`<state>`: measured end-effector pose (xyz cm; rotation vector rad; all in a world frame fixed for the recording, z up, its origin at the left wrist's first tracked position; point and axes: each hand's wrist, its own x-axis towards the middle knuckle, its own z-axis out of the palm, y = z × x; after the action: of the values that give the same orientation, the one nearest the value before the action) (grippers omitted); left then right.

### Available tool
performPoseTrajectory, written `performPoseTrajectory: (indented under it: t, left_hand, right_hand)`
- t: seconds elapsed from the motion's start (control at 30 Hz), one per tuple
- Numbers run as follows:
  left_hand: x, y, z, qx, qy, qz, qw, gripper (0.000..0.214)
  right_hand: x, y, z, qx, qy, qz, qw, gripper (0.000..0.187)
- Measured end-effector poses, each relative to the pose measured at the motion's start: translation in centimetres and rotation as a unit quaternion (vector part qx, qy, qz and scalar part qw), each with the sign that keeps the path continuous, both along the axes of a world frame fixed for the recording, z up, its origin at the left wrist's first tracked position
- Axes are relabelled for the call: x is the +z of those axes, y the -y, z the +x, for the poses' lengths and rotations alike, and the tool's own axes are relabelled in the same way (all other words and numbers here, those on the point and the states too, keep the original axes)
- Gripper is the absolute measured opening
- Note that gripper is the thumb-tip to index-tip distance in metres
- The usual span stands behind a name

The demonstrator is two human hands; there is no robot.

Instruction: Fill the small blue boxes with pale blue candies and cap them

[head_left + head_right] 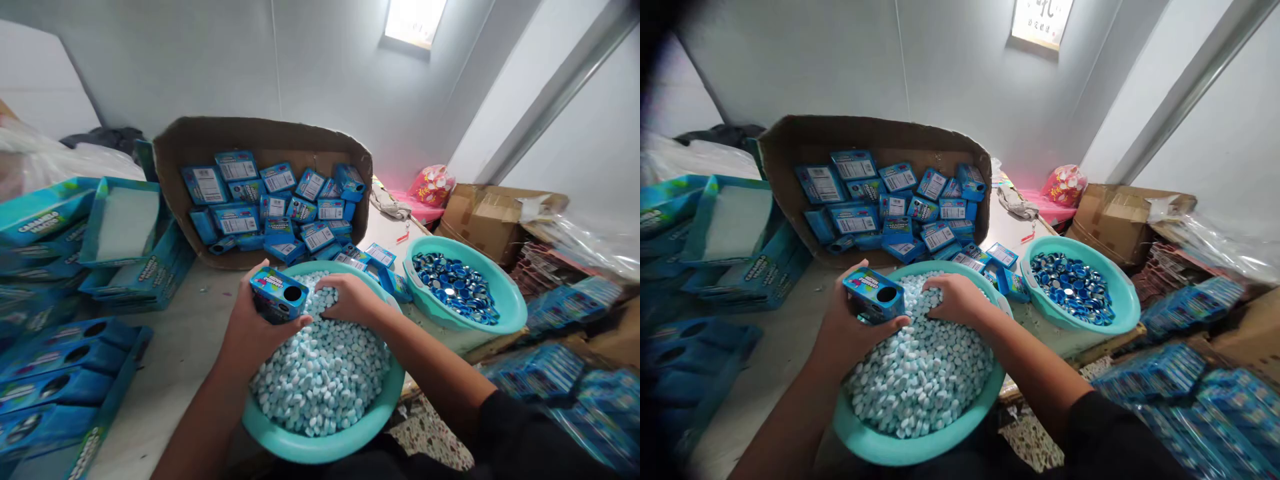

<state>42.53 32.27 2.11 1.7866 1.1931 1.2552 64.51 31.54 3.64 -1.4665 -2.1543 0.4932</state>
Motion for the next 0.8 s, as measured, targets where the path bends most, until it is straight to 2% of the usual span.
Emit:
performPoseTrajectory:
  t: [0.33,0.63,0.7,0.8]
  left_hand:
    - [-0.1,-0.2,0.1,-0.033,0.001,-0.014,0.999,0.107]
    - [0.0,0.0,0.3,-0.040,0.024,-0.012,0.999,0.106]
    - [0.8,-0.2,0.8,-0.024,0.065,-0.010,0.998,0.104]
    - [3.4,-1.2,2.6,0.050,0.084,0.002,0.995,0.093]
  right_hand:
    - [-0.1,-0.3,0.0,-0.034,-0.092,0.002,0.995,0.020]
    - [0.3,-0.2,-0.1,-0.030,-0.133,-0.001,0.991,0.014]
    - [0.3,-0.3,0.1,-0.040,-0.162,-0.002,0.986,0.014]
    - [0.2,-0.6,0.3,-0.072,-0.225,-0.024,0.971,0.015]
